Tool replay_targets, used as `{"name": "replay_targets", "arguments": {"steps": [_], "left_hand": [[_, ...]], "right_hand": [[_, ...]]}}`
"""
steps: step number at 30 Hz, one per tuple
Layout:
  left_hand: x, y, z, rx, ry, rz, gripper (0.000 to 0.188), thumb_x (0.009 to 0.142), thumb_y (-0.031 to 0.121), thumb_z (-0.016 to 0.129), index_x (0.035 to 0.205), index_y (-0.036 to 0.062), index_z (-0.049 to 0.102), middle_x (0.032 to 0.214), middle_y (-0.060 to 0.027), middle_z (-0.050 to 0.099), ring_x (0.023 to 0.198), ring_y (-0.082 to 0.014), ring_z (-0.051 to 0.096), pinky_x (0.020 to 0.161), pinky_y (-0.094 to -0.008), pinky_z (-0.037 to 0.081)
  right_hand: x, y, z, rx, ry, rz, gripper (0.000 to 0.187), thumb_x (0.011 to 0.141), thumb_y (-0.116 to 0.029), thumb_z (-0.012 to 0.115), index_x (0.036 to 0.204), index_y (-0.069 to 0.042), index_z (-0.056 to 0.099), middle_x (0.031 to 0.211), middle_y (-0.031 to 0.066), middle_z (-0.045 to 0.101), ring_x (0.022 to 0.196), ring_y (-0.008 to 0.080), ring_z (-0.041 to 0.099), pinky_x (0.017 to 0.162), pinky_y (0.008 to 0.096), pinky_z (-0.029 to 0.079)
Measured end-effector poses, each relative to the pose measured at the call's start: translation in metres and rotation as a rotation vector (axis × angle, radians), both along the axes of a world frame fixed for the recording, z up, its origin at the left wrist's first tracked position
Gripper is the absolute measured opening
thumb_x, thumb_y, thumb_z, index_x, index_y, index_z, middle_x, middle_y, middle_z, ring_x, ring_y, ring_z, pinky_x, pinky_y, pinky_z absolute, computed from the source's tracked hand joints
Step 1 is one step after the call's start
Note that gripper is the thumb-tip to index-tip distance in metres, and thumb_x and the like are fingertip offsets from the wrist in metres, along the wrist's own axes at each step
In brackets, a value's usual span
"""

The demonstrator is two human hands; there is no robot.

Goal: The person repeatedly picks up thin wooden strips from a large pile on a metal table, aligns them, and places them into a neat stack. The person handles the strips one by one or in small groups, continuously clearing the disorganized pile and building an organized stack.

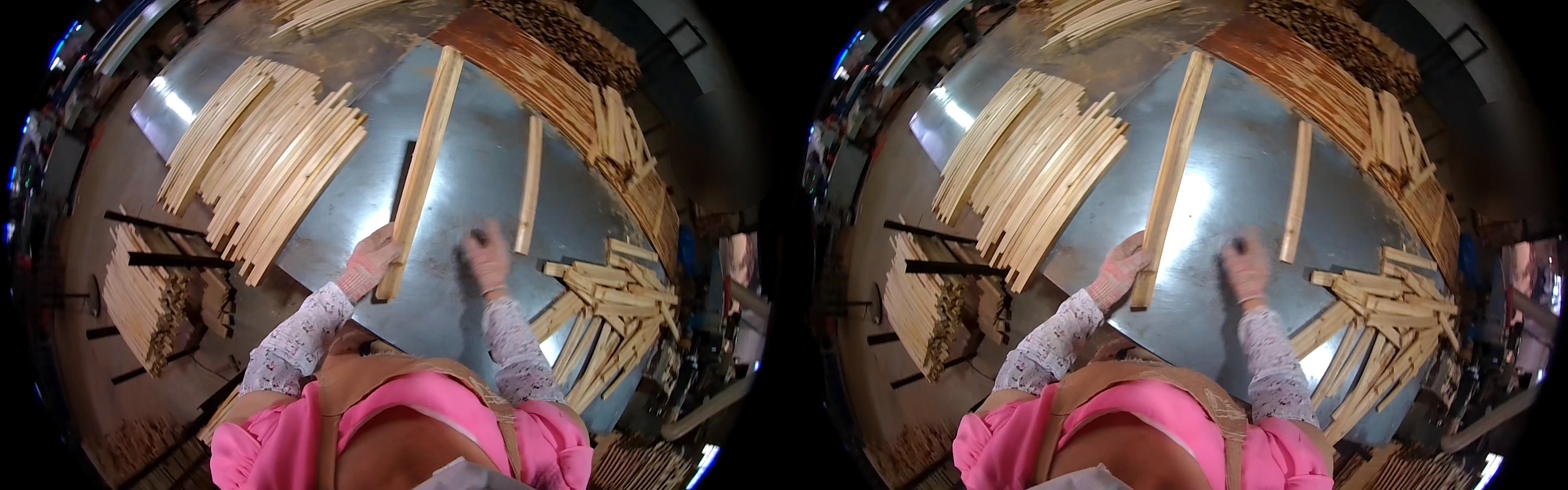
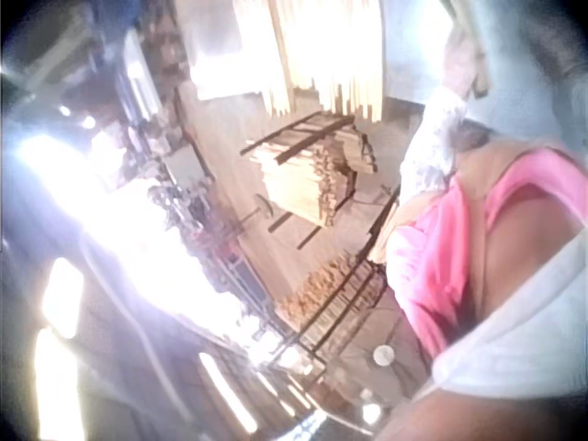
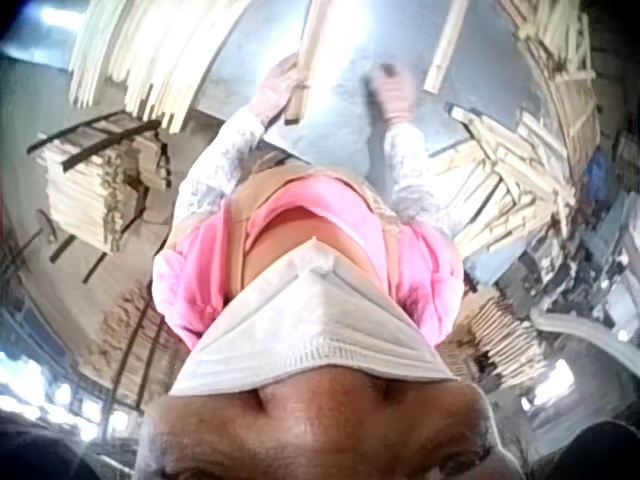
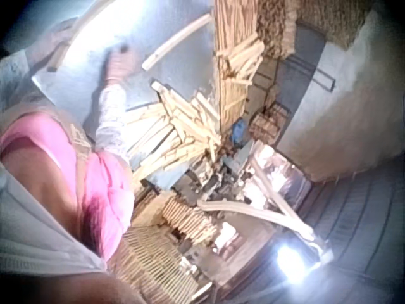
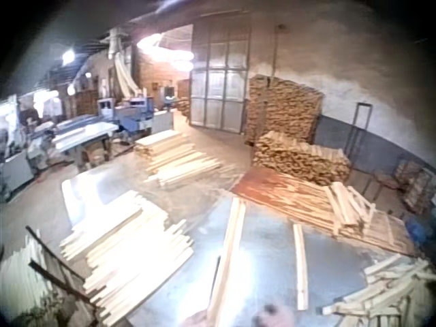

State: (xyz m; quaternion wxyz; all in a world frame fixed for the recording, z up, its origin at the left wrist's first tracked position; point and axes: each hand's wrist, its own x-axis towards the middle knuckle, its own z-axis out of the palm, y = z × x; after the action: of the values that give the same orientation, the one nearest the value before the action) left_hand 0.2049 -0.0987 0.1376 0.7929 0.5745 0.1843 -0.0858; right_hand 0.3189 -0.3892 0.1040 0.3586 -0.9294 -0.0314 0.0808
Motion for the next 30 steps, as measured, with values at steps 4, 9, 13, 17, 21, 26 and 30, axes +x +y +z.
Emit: {"name": "replay_targets", "arguments": {"steps": [4,9,13,17,21,26,30], "left_hand": [[-0.023,0.029,0.02,0.17,0.101,0.08,0.062,0.097,0.022,0.067,0.153,-0.0005,0.058,0.126,-0.007,0.072,0.105,-0.0143,0.066,0.094,-0.0279,0.054],[-0.07,0.089,-0.024,0.169,0.162,0.322,0.057,0.101,0.016,0.069,0.154,-0.0003,0.057,0.134,-0.0106,0.071,0.111,-0.0175,0.067,0.095,-0.0303,0.054],[-0.075,0.172,-0.009,0.485,0.074,0.391,0.051,0.108,0.015,0.067,0.152,-0.0073,0.053,0.146,-0.0195,0.062,0.132,-0.0247,0.062,0.112,-0.0352,0.053],[-0.046,0.315,0.011,1.568,0.462,-0.018,0.041,0.11,0.025,0.051,0.149,0.0133,0.062,0.134,-0.0154,0.071,0.116,-0.0304,0.072,0.097,-0.0444,0.063],[-0.035,0.436,-0.013,1.904,0.314,0.151,0.039,0.106,0.032,0.063,0.142,0.0183,0.064,0.115,-0.0133,0.072,0.105,-0.0362,0.071,0.09,-0.048,0.059],[-0.011,0.479,-0.026,2.044,0.513,0.147,0.038,0.103,0.034,0.065,0.138,0.0205,0.065,0.115,-0.0135,0.072,0.111,-0.0359,0.069,0.093,-0.0503,0.055],[-0.02,0.476,-0.029,2.093,0.656,0.048,0.049,0.102,0.041,0.065,0.147,0.0201,0.065,0.143,-0.0143,0.068,0.132,-0.0344,0.062,0.108,-0.0504,0.051]], "right_hand": [[0.064,-0.095,-0.031,-0.514,-0.284,-0.291,0.075,0.085,-0.039,0.081,0.144,-0.008,0.049,0.112,0.0279,0.067,0.11,0.052,0.065,0.097,0.0598,0.053],[0.083,-0.054,-0.04,-0.036,0.099,-0.144,0.078,0.084,-0.024,0.082,0.148,-0.004,0.042,0.113,0.0242,0.065,0.1,0.0386,0.069,0.088,0.0495,0.059],[-0.003,0.099,-0.018,0.273,0.35,0.095,0.097,0.084,-0.011,0.08,0.163,0.0,0.025,0.117,0.0213,0.066,0.098,0.0303,0.07,0.086,0.0413,0.062],[-0.081,0.273,0.024,0.147,0.651,0.425,0.124,0.089,-0.038,0.081,0.168,0.009,-0.002,0.114,0.0288,0.073,0.104,0.041,0.074,0.095,0.0439,0.06],[-0.097,0.374,-0.003,0.043,0.54,0.52,0.12,0.092,-0.058,0.071,0.166,0.015,0.009,0.112,0.028,0.077,0.106,0.0433,0.074,0.094,0.0436,0.057],[-0.072,0.295,-0.036,0.103,0.515,0.631,0.084,0.098,-0.048,0.065,0.161,0.002,0.041,0.114,0.0203,0.078,0.111,0.0385,0.073,0.097,0.042,0.055],[-0.059,0.149,0.001,-0.019,0.367,0.325,0.061,0.096,-0.038,0.066,0.149,-0.01,0.057,0.11,0.0183,0.076,0.107,0.0396,0.071,0.097,0.0479,0.053]]}}
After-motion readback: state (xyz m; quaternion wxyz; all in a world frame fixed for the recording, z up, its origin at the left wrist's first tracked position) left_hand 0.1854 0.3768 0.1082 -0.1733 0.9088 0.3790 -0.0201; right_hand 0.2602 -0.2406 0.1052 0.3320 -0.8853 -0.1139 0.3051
